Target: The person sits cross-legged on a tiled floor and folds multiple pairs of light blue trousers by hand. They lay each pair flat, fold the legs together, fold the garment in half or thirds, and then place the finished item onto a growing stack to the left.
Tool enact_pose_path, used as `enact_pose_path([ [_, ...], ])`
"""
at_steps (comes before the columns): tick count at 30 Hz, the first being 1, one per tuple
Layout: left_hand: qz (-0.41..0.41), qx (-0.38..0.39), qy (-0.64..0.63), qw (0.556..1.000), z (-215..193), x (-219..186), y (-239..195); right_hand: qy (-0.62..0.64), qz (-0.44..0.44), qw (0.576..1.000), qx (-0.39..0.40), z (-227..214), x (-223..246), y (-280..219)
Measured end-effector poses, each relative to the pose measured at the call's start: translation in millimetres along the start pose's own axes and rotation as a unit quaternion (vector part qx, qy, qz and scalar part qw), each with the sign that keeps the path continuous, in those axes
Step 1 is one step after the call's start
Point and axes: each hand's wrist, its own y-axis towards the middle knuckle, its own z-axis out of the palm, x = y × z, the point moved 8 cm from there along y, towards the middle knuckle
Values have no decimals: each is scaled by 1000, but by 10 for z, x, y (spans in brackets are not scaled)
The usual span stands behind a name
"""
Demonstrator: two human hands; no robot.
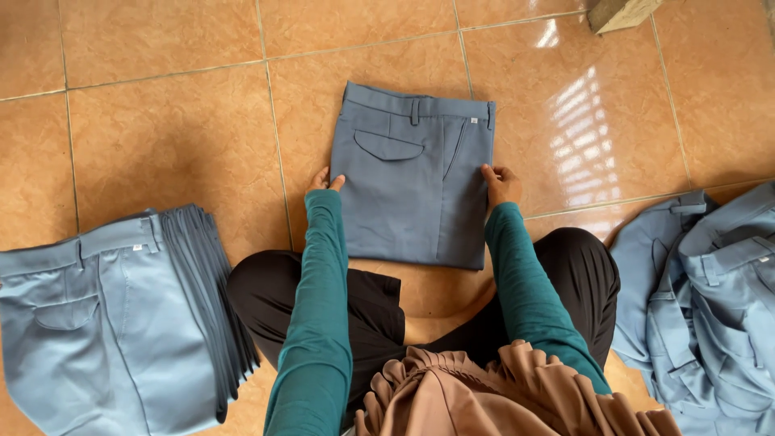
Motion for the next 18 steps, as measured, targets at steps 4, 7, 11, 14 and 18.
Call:
enact_pose_path([
  [4,24,25,-198,980,27,-495,-118,6,-17,1000,-16,142,-109,501],
  [7,60,47,-189,979,-26,-746,-206,15,-23,999,-21,154,-31,646],
  [11,147,-6,-140,979,-136,-1053,-360,69,-14,993,-96,-52,10,549],
  [14,180,-50,-59,981,-17,-941,-268,27,-26,993,-114,-23,-164,462],
  [18,302,-161,252,905,314,-1200,-567,-158,-235,932,-225,-101,662,-199],
])
